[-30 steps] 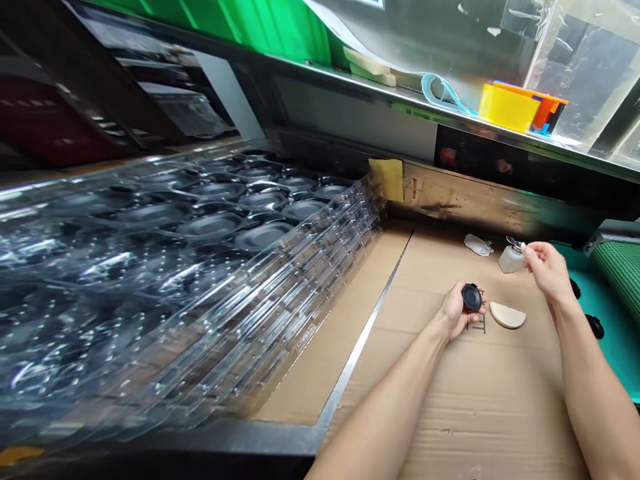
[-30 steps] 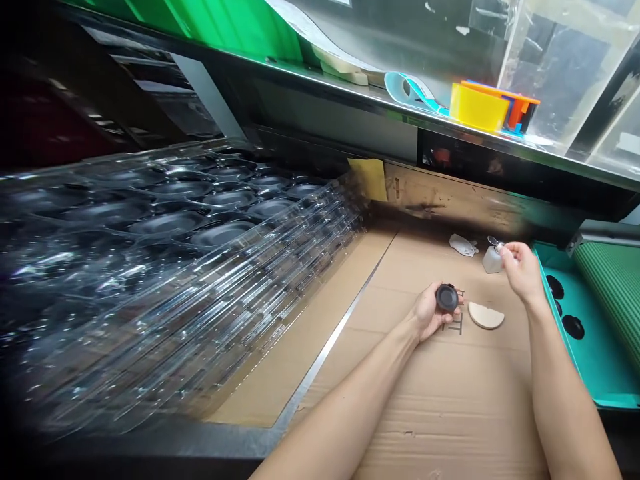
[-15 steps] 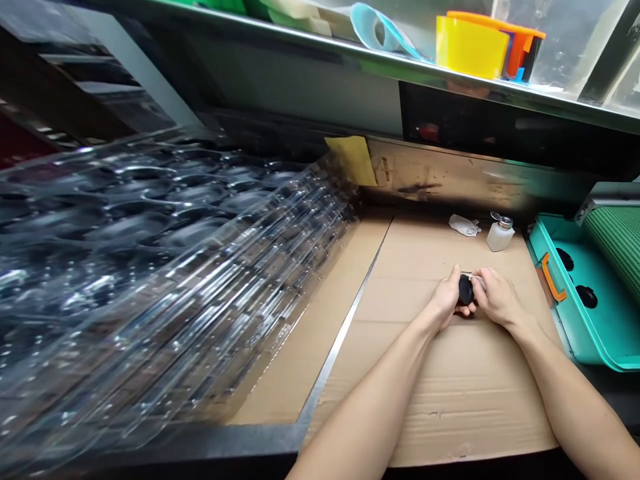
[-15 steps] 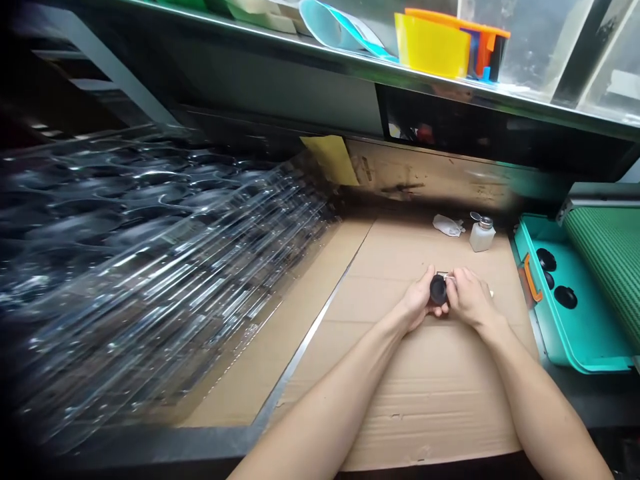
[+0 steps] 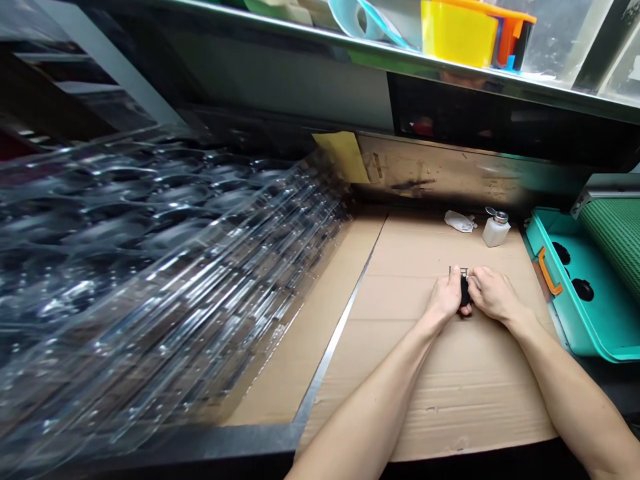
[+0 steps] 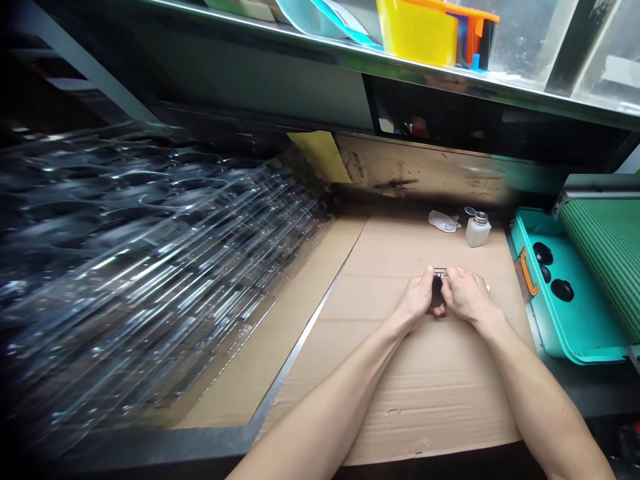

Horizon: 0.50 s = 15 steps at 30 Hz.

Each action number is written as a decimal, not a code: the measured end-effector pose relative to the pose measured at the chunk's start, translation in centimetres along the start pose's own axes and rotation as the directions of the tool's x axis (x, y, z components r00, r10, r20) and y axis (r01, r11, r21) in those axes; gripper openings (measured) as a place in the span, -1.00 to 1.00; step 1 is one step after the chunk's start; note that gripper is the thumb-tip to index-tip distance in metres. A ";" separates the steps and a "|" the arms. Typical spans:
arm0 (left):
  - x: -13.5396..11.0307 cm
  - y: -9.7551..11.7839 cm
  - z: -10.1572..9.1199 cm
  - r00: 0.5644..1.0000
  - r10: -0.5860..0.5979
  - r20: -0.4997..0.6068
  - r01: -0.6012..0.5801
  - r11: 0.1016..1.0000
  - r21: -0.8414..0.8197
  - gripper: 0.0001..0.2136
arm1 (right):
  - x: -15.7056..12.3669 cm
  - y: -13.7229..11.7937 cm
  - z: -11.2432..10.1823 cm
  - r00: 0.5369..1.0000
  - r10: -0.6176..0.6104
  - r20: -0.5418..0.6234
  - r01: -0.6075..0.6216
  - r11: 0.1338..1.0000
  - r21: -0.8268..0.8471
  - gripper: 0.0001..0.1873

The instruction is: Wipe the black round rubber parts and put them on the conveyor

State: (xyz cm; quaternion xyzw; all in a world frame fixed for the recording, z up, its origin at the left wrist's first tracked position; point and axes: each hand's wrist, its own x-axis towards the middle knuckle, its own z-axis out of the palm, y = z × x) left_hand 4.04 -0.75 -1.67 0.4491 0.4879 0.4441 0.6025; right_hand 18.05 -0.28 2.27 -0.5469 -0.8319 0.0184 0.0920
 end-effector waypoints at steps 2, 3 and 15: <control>0.0 -0.1 0.1 1.000 0.009 -0.004 -0.009 1.000 0.026 -0.27 | -0.1 0.0 -0.3 1.000 -0.014 0.020 0.014 1.000 -0.005 -0.80; 0.0 -0.1 0.1 1.000 0.016 -0.007 -0.016 0.999 0.038 -0.26 | -0.1 -0.1 -0.5 1.000 -0.018 0.021 0.018 1.000 -0.007 -0.80; -0.1 0.1 0.3 0.999 0.044 -0.017 -0.041 0.988 0.149 -0.26 | -0.1 -0.2 -0.7 1.000 -0.005 0.002 0.005 0.999 -0.033 -0.78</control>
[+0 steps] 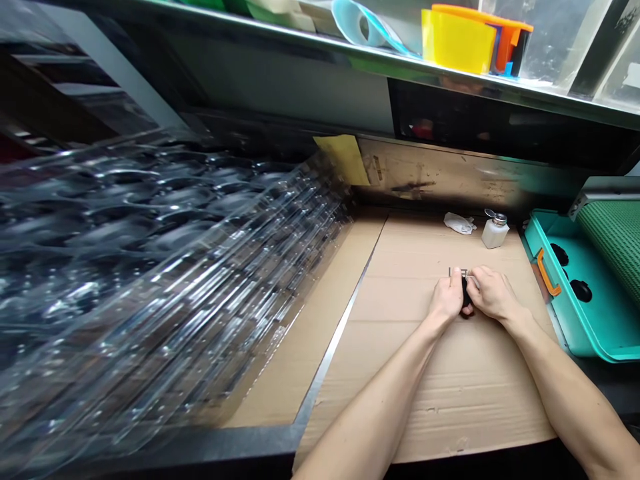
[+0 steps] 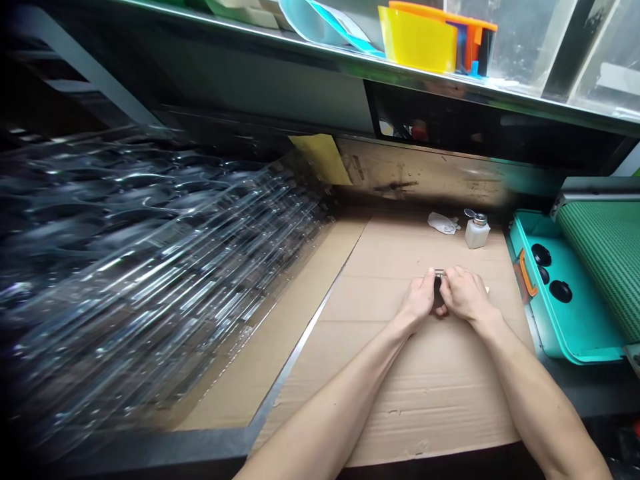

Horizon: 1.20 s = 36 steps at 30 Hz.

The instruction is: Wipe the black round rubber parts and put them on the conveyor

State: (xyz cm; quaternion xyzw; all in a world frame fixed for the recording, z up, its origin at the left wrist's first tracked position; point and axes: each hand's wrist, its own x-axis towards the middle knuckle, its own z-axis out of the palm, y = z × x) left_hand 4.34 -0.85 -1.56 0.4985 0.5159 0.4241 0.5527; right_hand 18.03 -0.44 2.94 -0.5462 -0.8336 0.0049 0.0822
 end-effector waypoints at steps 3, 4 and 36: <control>-0.1 0.1 0.0 1.000 -0.012 0.001 0.012 1.000 0.017 -0.26 | 0.1 0.0 0.0 1.000 -0.006 0.004 0.006 1.000 -0.002 -0.78; -0.1 0.1 0.1 1.000 -0.018 -0.003 0.018 1.000 0.024 -0.26 | 0.1 0.1 0.0 1.000 -0.006 0.003 0.006 1.000 -0.003 -0.78; 0.4 4.4 -3.7 0.868 -0.435 0.240 0.418 0.378 -0.826 -0.55 | 0.0 2.5 0.4 0.907 0.198 -0.372 -0.064 0.937 0.343 -0.71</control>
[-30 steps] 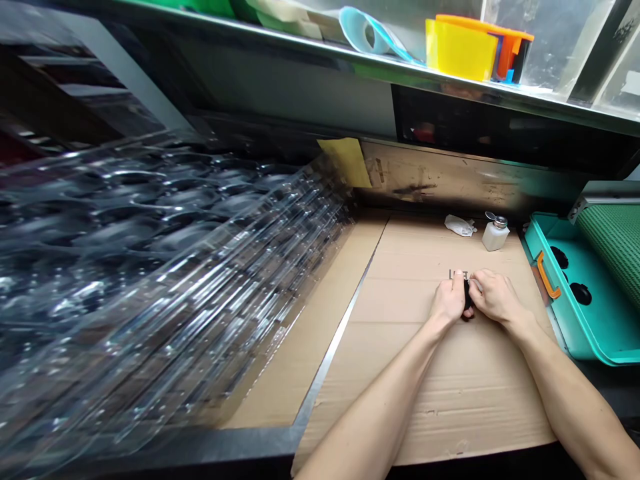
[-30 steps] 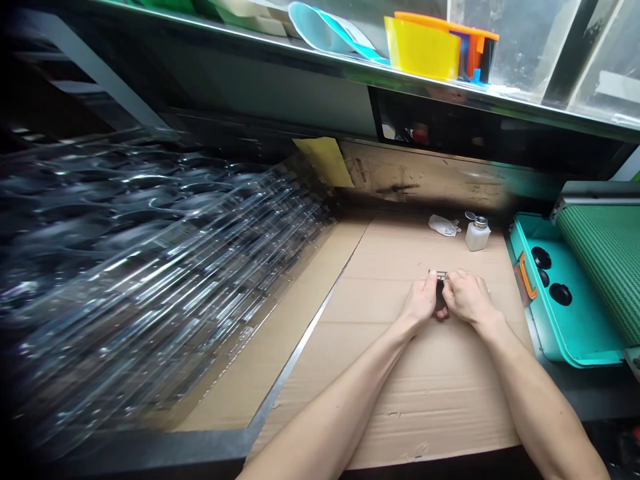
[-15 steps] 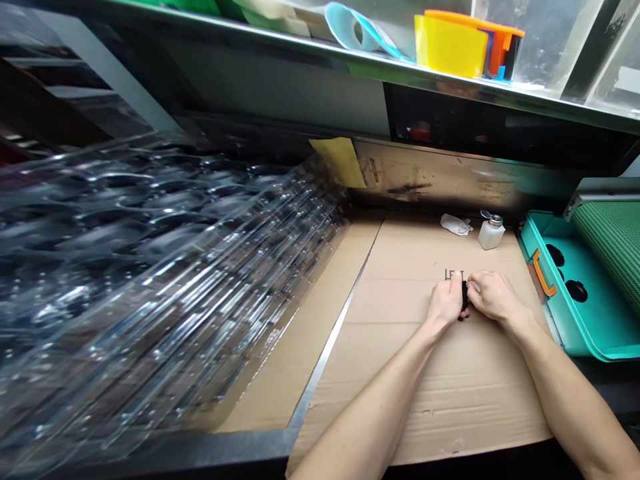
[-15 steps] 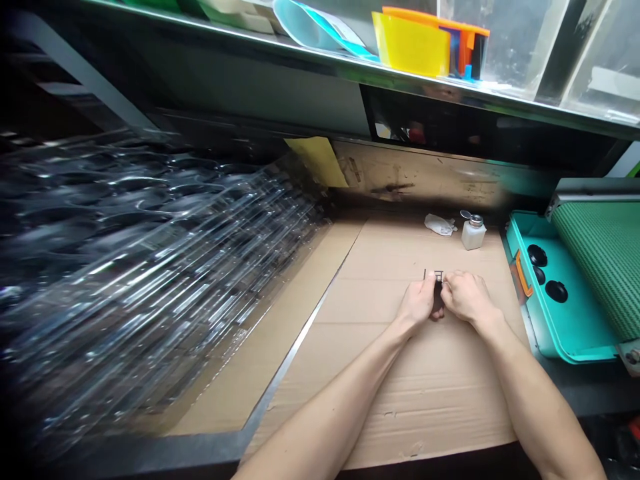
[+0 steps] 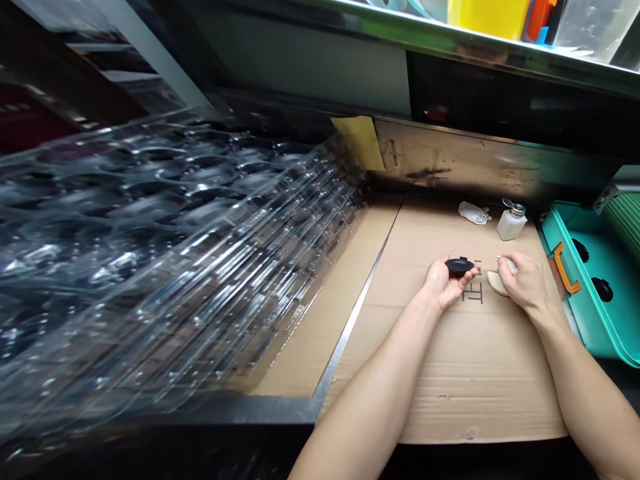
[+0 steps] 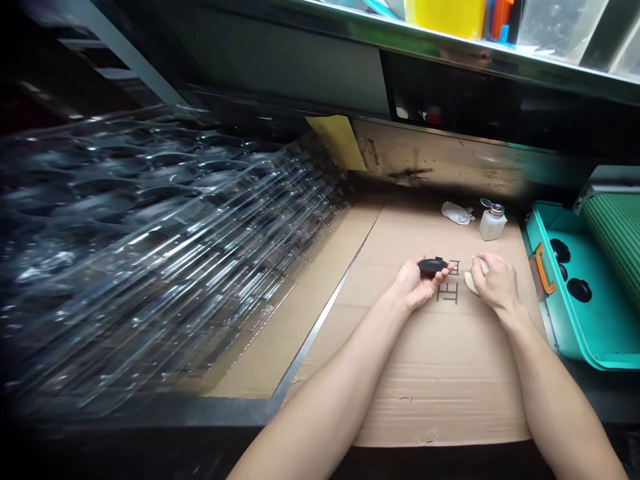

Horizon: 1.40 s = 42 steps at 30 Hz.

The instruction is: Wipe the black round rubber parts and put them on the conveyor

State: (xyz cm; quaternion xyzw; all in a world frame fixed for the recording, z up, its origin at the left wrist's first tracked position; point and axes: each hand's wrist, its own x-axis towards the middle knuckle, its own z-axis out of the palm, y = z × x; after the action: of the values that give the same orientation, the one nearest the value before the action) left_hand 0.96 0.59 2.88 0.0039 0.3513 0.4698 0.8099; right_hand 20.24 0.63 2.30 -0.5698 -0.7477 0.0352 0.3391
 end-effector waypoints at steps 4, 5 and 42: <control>0.3 -0.2 -0.5 0.998 0.021 0.053 -0.023 0.999 0.037 -0.46 | 0.4 1.3 -0.9 0.996 0.086 -0.032 -0.089 0.991 -0.099 -0.67; 0.4 -0.2 -0.6 0.996 0.037 0.081 -0.042 0.998 0.056 -0.44 | 0.6 2.0 -1.0 0.994 0.102 -0.047 -0.107 0.986 -0.125 -0.66; -7.6 -3.5 -7.2 0.625 0.679 0.384 0.071 -0.540 0.839 -0.66 | 1.8 9.6 -0.4 0.915 0.402 0.025 -0.392 0.903 -0.178 -0.68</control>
State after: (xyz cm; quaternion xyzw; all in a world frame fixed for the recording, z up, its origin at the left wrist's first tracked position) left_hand -2.88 -9.45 0.62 0.6657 0.7108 0.2117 0.0823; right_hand 28.18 5.45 -0.73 -0.7356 -0.6261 0.0573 0.2523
